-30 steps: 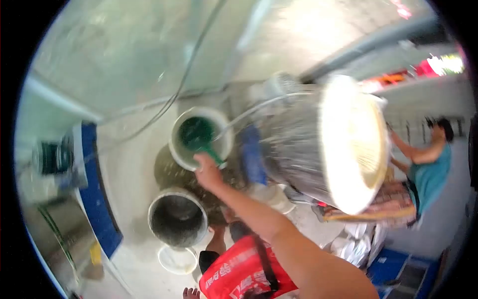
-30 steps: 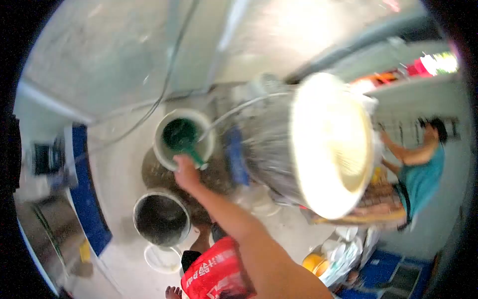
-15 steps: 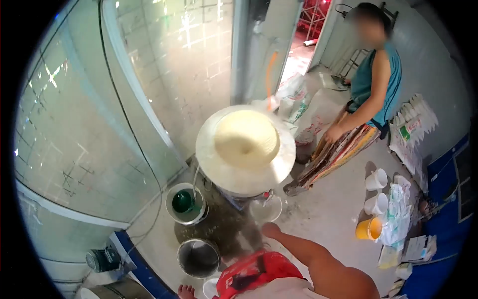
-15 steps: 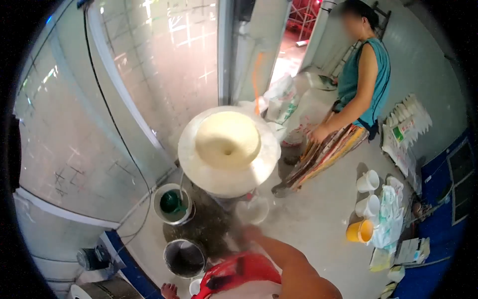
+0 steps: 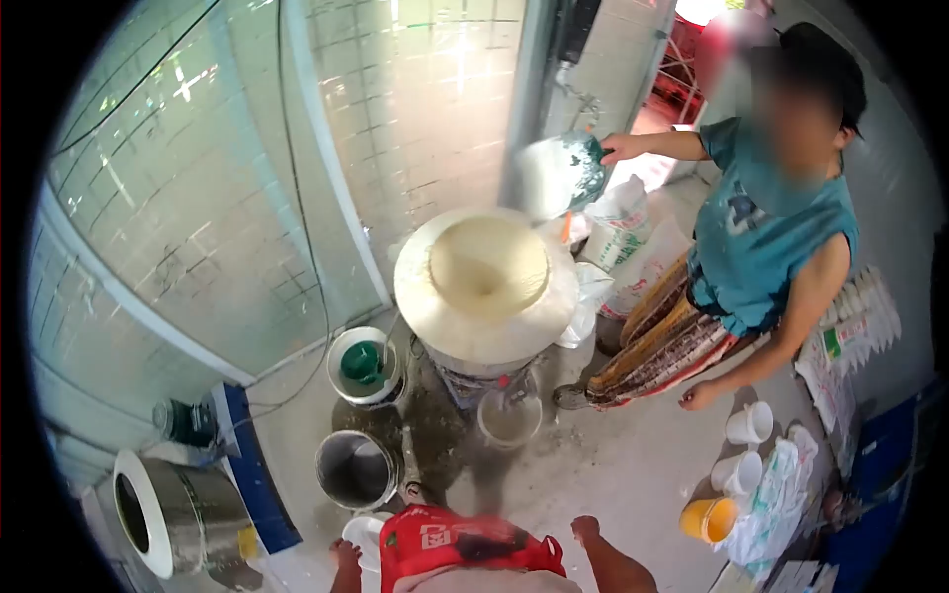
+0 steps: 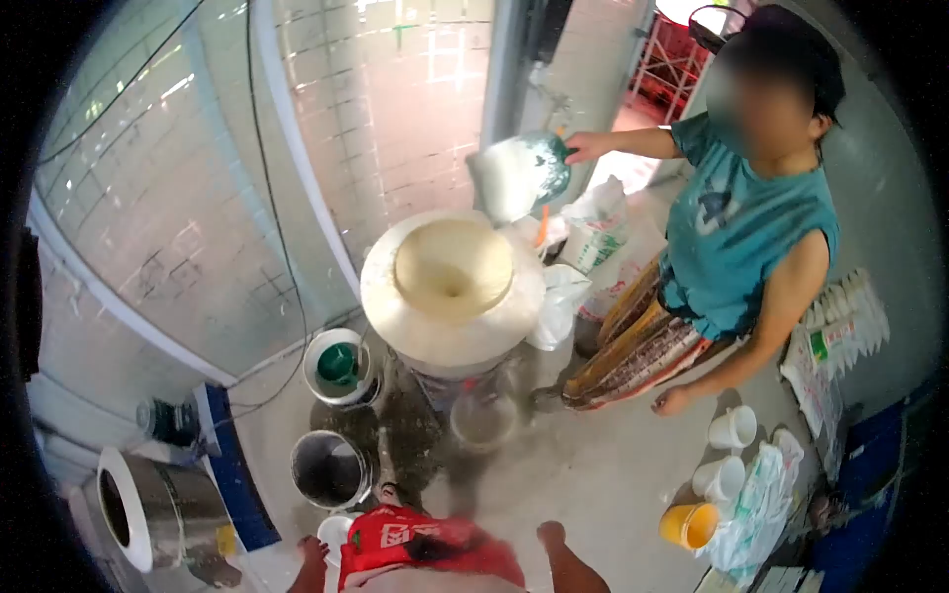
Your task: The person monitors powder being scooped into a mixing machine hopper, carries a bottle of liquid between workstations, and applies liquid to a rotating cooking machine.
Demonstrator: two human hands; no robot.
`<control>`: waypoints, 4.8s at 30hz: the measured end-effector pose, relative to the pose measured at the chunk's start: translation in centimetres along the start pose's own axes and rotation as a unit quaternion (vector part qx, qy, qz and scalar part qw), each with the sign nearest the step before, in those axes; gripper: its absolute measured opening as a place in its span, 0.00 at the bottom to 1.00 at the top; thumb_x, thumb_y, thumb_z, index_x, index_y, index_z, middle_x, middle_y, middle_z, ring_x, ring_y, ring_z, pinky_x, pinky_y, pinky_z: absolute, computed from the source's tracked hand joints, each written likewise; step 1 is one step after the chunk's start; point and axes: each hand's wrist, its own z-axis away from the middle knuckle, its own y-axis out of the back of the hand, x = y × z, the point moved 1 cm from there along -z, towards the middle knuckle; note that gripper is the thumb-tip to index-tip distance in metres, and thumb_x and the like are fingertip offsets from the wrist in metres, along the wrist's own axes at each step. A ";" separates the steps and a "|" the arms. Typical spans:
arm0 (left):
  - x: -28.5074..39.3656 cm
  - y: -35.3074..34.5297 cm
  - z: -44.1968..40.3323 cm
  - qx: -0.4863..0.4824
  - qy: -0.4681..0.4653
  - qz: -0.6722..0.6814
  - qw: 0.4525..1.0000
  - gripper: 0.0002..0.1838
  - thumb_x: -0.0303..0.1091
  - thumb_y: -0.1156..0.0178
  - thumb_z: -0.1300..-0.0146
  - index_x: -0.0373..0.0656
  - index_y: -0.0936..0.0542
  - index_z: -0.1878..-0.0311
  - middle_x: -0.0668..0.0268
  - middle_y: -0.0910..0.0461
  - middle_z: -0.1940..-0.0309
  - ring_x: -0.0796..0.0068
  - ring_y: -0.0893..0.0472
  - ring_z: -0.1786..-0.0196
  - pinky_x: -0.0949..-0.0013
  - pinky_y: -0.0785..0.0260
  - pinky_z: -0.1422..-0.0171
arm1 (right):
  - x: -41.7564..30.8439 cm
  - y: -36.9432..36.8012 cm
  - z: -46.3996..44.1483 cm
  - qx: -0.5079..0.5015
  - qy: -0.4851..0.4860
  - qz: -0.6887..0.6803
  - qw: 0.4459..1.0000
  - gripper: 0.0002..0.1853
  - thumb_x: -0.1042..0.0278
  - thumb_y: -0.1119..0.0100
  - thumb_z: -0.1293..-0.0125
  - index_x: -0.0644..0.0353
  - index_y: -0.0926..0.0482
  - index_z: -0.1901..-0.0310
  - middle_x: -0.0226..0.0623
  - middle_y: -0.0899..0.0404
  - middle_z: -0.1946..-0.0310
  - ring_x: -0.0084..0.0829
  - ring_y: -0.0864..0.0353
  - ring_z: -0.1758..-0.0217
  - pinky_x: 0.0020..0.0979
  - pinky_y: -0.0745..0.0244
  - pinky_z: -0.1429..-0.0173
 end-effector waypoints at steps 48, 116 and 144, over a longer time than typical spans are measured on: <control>11.1 -4.6 -9.1 -0.091 -0.099 -0.040 0.990 0.07 0.23 0.55 0.52 0.39 0.30 0.69 0.62 0.33 0.85 0.71 0.32 0.88 0.74 0.42 0.90 | -5.2 -6.7 1.8 0.069 -0.140 -0.141 0.978 0.07 0.69 0.45 0.50 0.53 0.27 0.67 0.26 0.31 0.77 0.23 0.31 0.78 0.24 0.30 0.76; 8.7 -4.8 -4.9 -0.143 -0.108 -0.050 0.983 0.07 0.24 0.54 0.53 0.39 0.29 0.68 0.65 0.32 0.83 0.76 0.32 0.86 0.76 0.38 0.85 | -6.8 -4.1 3.9 0.077 -0.053 -0.030 0.995 0.01 0.70 0.45 0.56 0.53 0.24 0.80 0.30 0.31 0.91 0.30 0.29 0.86 0.31 0.38 0.86; 8.6 -5.5 -4.3 -0.132 -0.108 -0.097 0.981 0.14 0.22 0.54 0.52 0.38 0.31 0.59 0.61 0.29 0.78 0.73 0.29 0.84 0.74 0.37 0.86 | -7.1 -2.3 4.3 0.186 -0.174 -0.801 0.543 0.05 0.70 0.48 0.50 0.61 0.28 0.72 0.35 0.29 0.84 0.23 0.33 0.87 0.22 0.39 0.88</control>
